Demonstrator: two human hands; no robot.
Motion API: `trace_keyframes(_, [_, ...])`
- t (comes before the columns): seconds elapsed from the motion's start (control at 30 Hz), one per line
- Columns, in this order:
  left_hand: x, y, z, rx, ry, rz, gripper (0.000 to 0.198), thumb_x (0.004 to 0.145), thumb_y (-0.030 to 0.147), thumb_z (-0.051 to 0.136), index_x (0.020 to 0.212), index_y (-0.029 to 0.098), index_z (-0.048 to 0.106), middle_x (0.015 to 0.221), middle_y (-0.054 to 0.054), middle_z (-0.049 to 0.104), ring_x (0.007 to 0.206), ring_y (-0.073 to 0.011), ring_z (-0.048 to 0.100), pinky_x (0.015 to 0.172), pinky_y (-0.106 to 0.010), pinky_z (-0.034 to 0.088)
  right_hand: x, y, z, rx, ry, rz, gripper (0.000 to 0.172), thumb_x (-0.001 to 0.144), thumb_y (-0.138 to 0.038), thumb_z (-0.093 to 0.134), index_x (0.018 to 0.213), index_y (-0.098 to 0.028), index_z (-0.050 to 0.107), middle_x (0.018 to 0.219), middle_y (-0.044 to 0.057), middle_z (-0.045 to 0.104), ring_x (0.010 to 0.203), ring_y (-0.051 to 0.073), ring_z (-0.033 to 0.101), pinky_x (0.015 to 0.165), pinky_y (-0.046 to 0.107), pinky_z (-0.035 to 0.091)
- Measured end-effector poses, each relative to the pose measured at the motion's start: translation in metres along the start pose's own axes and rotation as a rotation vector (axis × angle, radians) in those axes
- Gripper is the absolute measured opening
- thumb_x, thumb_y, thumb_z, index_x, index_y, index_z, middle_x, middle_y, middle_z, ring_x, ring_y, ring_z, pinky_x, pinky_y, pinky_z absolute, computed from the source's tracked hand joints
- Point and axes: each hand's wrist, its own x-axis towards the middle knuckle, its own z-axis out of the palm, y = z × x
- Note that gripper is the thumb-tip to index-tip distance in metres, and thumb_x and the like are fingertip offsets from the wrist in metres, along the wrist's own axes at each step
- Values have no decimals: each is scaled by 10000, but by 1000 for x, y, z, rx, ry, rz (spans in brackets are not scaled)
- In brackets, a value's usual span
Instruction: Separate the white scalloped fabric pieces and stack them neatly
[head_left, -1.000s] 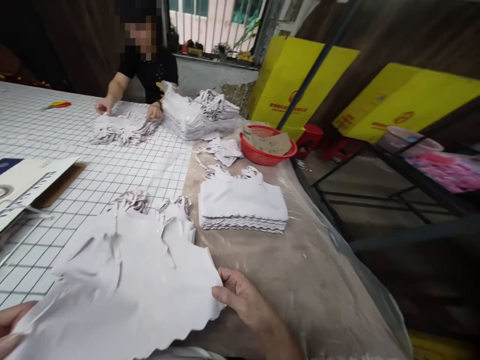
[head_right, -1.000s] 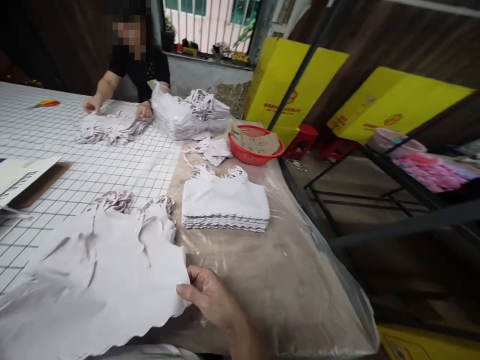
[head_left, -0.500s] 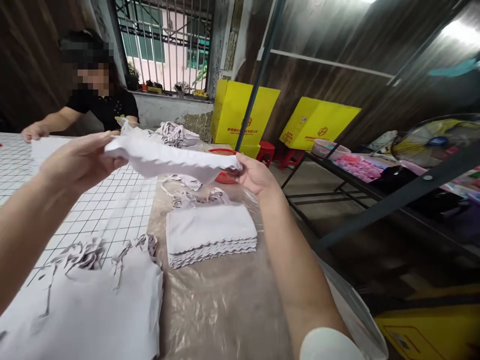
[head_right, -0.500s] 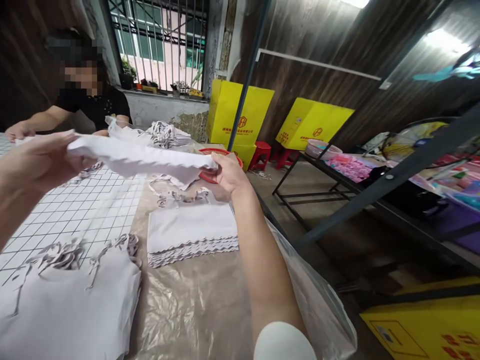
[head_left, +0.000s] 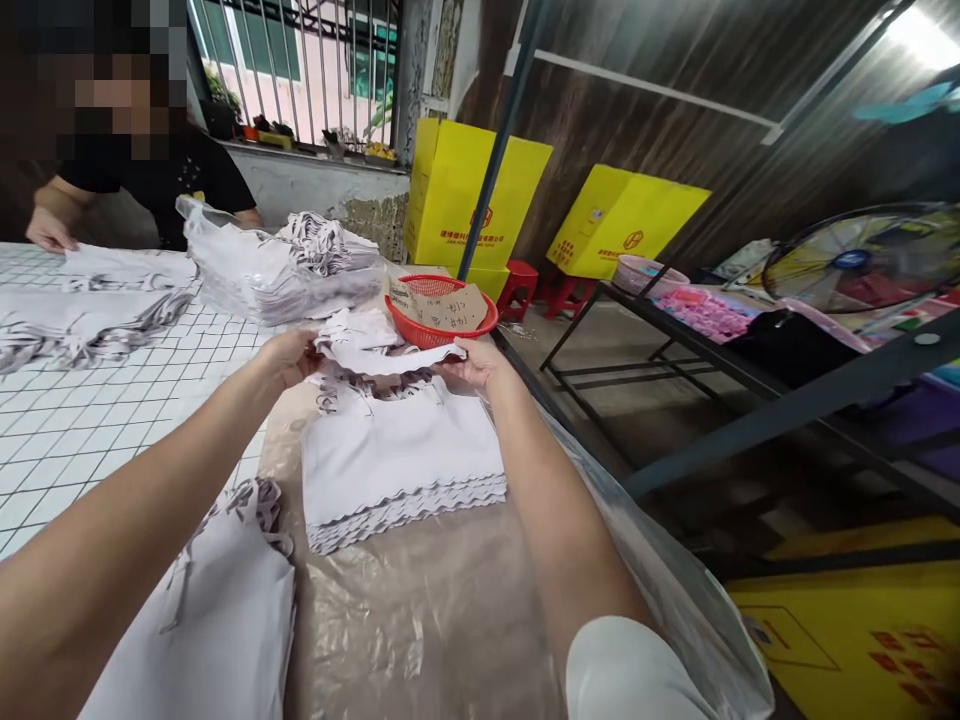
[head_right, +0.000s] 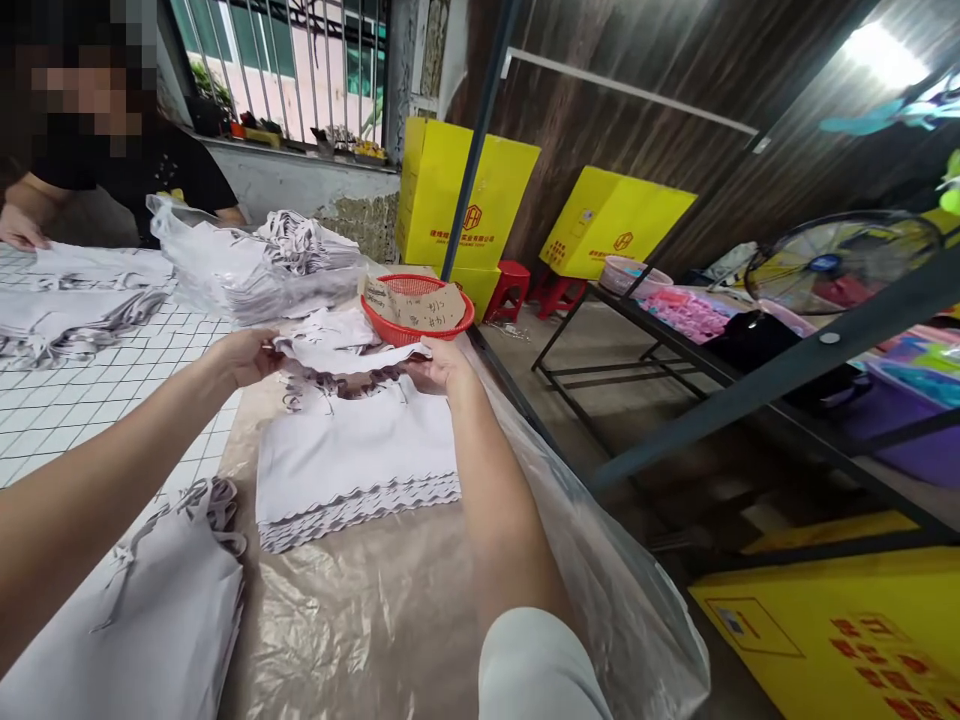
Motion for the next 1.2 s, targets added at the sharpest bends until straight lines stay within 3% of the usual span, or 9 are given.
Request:
trace_keyframes(0.2, [-51, 26, -9, 13, -55, 52, 163, 911, 78, 469, 834, 104, 610, 683, -53, 657, 558, -122, 658, 493, -169, 559, -37, -19, -18, 47, -50, -81, 158, 978, -160, 472, 967, -93, 615, 738, 68, 700, 660, 142, 674, 517, 195, 537])
trace_keyframes(0.33, [-100, -3, -40, 118, -169, -39, 222, 917, 52, 437, 832, 73, 641, 824, -112, 720, 677, -139, 710, 520, -149, 556, -78, 7, -47, -15, -99, -109, 150, 943, -155, 515, 959, -105, 656, 792, 78, 728, 665, 151, 684, 487, 196, 513])
trace_keyframes(0.43, [-122, -39, -65, 218, -198, -191, 126, 867, 75, 552, 781, 87, 643, 706, -96, 700, 621, -138, 687, 429, -131, 481, -100, 39, -69, -195, -54, -81, 74, 876, -189, 628, 845, -129, 660, 713, 52, 703, 577, 126, 629, 472, 198, 491])
trace_keyframes(0.6, [-129, -80, -87, 369, -222, -279, 273, 737, 255, 763, 632, 152, 532, 483, -33, 599, 397, -69, 480, 349, -127, 271, -113, 72, -86, -390, 72, -71, 232, 776, -259, 725, 646, -182, 549, 591, -9, 634, 477, 104, 559, 422, 188, 396])
trace_keyframes(0.8, [-125, -90, -95, 498, -322, -195, 523, 551, 527, 834, 575, 185, 439, 469, 1, 566, 379, -45, 357, 385, -166, 177, -118, 84, -93, -501, 138, -145, 293, 681, -349, 770, 614, -197, 528, 509, -57, 567, 440, 95, 493, 448, 206, 338])
trace_keyframes(0.93, [-121, -97, -98, 550, -341, -184, 573, 522, 598, 813, 590, 196, 411, 577, -42, 645, 402, -59, 402, 410, -186, 183, -118, 93, -97, -554, 164, -179, 326, 646, -426, 763, 623, -205, 523, 521, -54, 565, 457, 109, 490, 496, 237, 377])
trace_keyframes(1.07, [-125, -93, -103, 669, -334, -118, 507, 583, 619, 740, 614, 205, 449, 587, -25, 633, 439, -98, 462, 460, -229, 310, -123, 100, -100, -663, 251, -246, 377, 637, -527, 727, 718, -228, 511, 581, -19, 594, 521, 168, 544, 556, 295, 431])
trace_keyframes(1.13, [-134, -83, -120, 807, -255, 9, 432, 641, 601, 681, 650, 206, 508, 611, -20, 637, 480, -131, 508, 503, -260, 371, -133, 107, -100, -765, 394, -324, 444, 621, -580, 718, 802, -229, 513, 647, 25, 627, 619, 223, 596, 625, 344, 464])
trace_keyframes(1.2, [-149, -70, -149, 991, -62, 177, 354, 715, 565, 604, 688, 217, 544, 619, -14, 629, 525, -160, 535, 540, -284, 396, -148, 121, -93, -807, 468, -391, 516, 615, -633, 701, 866, -224, 511, 694, 48, 633, 691, 246, 609, 669, 368, 474])
